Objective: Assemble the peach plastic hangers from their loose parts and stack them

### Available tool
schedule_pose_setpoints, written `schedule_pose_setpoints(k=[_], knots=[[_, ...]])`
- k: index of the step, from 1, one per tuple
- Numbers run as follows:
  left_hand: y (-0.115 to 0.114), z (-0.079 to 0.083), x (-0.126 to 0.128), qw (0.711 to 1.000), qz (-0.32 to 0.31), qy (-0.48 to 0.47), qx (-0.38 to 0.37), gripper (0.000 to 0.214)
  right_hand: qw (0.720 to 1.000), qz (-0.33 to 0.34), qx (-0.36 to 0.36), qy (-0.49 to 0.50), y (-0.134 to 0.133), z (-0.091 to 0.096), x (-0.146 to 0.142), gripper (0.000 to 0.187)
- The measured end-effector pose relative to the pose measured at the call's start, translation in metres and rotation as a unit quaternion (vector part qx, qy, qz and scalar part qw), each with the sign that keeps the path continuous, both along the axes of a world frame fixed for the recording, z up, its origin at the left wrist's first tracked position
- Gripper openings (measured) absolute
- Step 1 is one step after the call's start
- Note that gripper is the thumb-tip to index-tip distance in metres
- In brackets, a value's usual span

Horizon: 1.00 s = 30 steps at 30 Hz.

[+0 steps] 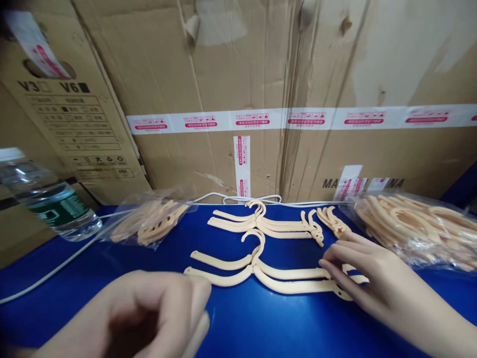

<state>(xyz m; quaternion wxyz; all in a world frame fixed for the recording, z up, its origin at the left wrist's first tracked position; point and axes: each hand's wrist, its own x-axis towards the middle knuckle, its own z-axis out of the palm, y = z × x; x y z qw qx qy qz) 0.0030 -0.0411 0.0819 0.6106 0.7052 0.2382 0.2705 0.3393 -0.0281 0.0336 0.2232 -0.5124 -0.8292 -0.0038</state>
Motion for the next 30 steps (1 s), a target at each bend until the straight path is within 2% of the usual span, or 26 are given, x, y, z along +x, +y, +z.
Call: schedule_pose_setpoints(k=[1,3,5,6,7,9,11,13,15,18,24,27,30], knots=[[0.008,-0.001,0.0,0.999,0.025,0.006,0.025,0.025,1.0,0.003,0.003,-0.003,0.002,0.0,0.001,0.02],[0.024,-0.012,-0.006,0.981,0.084,0.057,0.164,0.025,1.0,0.001,0.002,0.004,0.006,0.0,0.002,0.019],[0.04,-0.03,-0.017,0.94,0.117,0.095,0.307,0.021,1.0,-0.001,-0.014,0.025,0.008,0.0,0.001,0.019],[0.047,-0.04,-0.022,0.917,0.132,0.108,0.36,0.015,0.999,0.004,-0.026,0.032,0.008,0.001,0.001,0.019],[0.052,-0.049,-0.027,0.901,0.133,0.147,0.385,0.019,0.999,0.011,-0.035,0.036,0.008,0.002,0.001,0.02],[0.059,-0.064,-0.035,0.883,0.136,0.199,0.402,0.043,0.998,0.029,-0.053,0.024,0.008,0.003,0.002,0.025],[0.063,-0.071,-0.037,0.876,0.129,0.228,0.405,0.052,0.997,0.043,-0.063,0.005,0.007,0.004,0.006,0.038],[0.063,-0.073,-0.037,0.875,0.127,0.229,0.407,0.045,0.997,0.047,-0.063,-0.003,0.008,0.002,0.01,0.052],[0.064,-0.072,-0.036,0.879,0.124,0.213,0.407,0.035,0.997,0.049,-0.065,-0.003,0.009,0.001,0.014,0.058],[0.064,-0.071,-0.036,0.883,0.122,0.188,0.413,0.022,0.994,0.056,-0.089,-0.007,0.011,0.001,0.013,0.053],[0.068,-0.072,-0.039,0.871,0.121,0.182,0.439,0.016,0.986,0.068,-0.155,-0.005,0.01,0.008,-0.002,0.03],[0.067,-0.069,-0.037,0.859,0.128,0.192,0.458,0.013,0.985,0.061,-0.16,-0.001,0.008,0.011,-0.006,0.03],[0.064,-0.064,-0.035,0.835,0.13,0.216,0.489,0.015,0.989,0.065,-0.134,0.005,0.006,0.018,-0.004,0.036]])
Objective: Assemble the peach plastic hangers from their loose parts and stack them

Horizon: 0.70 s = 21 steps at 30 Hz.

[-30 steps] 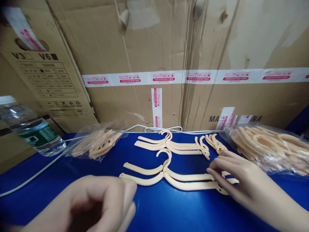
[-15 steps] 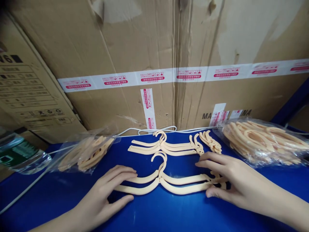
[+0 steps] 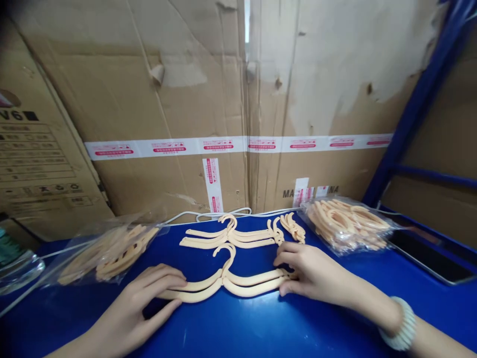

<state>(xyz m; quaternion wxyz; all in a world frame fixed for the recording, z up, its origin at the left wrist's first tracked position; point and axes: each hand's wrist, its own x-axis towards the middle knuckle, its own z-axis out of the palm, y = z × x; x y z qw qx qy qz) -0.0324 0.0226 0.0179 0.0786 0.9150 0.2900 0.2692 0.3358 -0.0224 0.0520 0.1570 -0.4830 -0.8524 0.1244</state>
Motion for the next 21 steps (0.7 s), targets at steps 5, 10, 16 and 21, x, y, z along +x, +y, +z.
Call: schedule_pose_setpoints(k=[5,10,16,21], knots=[[0.0,0.011,0.002,0.996,0.02,0.02,0.087,0.022,0.985,-0.051,0.16,0.042,-0.007,0.028,0.017,0.026],[0.005,0.017,0.009,0.994,0.026,0.036,0.098,0.018,0.942,-0.138,0.273,0.141,-0.005,0.054,0.024,0.026],[0.011,0.024,0.019,0.996,0.035,0.052,0.071,0.019,0.931,-0.176,0.194,0.254,0.012,0.064,0.016,0.031],[0.03,0.026,0.022,0.997,0.069,0.012,0.04,0.025,0.987,-0.136,0.072,0.039,0.041,0.054,0.011,0.023]])
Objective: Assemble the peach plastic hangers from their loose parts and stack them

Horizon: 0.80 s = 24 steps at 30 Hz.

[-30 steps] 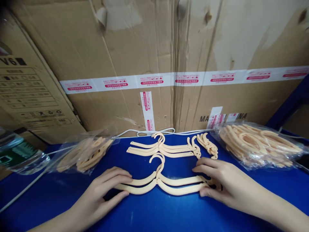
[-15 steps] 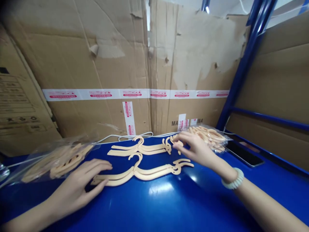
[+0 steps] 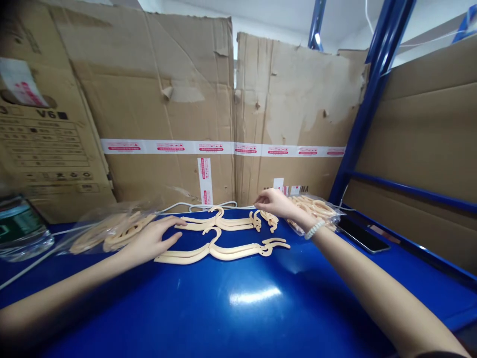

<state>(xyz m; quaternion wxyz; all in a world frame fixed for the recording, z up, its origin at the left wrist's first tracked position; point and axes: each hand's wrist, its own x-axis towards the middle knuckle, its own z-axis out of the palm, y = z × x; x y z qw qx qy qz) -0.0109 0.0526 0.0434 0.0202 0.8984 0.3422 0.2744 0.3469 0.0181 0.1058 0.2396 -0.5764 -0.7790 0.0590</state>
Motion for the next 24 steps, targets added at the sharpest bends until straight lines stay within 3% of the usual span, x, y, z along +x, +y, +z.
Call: schedule_pose_setpoints(k=[5,13,24], knots=[[0.018,-0.007,0.001,1.0,0.007,0.023,0.0,0.029,0.995,-0.024,-0.062,-0.079,0.017,-0.019,-0.007,0.021],[0.025,-0.02,0.0,0.998,0.028,0.059,-0.006,0.028,0.97,-0.104,-0.181,-0.128,0.013,-0.044,-0.014,0.016],[0.016,-0.021,0.005,0.998,0.036,0.05,-0.001,0.024,0.929,-0.159,-0.29,-0.167,0.018,-0.038,-0.037,0.021]])
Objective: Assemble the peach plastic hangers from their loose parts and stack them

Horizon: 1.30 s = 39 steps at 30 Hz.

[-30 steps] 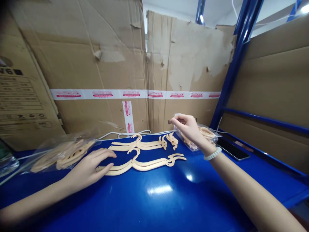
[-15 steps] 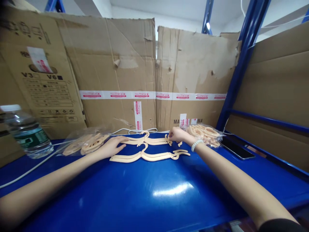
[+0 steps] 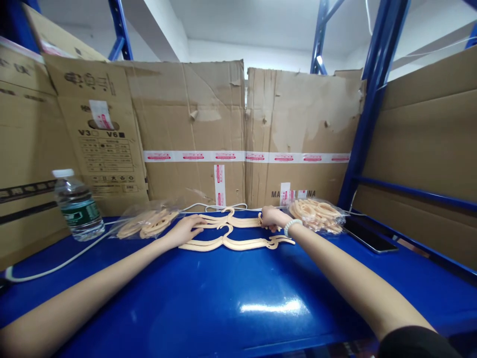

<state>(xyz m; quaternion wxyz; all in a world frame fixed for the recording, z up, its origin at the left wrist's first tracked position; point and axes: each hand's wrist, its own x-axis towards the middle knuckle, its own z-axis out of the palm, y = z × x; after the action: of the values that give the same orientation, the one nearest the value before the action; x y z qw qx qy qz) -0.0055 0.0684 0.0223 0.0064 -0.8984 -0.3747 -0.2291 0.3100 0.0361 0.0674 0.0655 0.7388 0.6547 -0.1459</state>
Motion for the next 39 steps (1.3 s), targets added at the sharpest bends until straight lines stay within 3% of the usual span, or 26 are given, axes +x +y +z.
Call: schedule_pose_setpoints(k=[10,23,31,39], knots=[[0.001,0.0,0.002,1.0,0.004,-0.009,-0.015,0.02,0.999,-0.025,-0.037,0.005,0.009,0.008,-0.004,0.023],[0.0,-0.001,0.002,1.0,0.005,-0.01,-0.025,0.017,1.0,-0.015,-0.012,0.022,0.01,0.005,0.003,0.02],[0.001,-0.001,0.003,0.999,0.018,-0.019,-0.031,0.013,0.986,-0.008,0.019,0.168,0.006,0.006,0.018,0.021],[-0.001,-0.001,0.003,0.997,0.051,-0.034,-0.044,0.014,0.934,-0.016,0.053,0.354,0.0,0.019,0.034,0.024]])
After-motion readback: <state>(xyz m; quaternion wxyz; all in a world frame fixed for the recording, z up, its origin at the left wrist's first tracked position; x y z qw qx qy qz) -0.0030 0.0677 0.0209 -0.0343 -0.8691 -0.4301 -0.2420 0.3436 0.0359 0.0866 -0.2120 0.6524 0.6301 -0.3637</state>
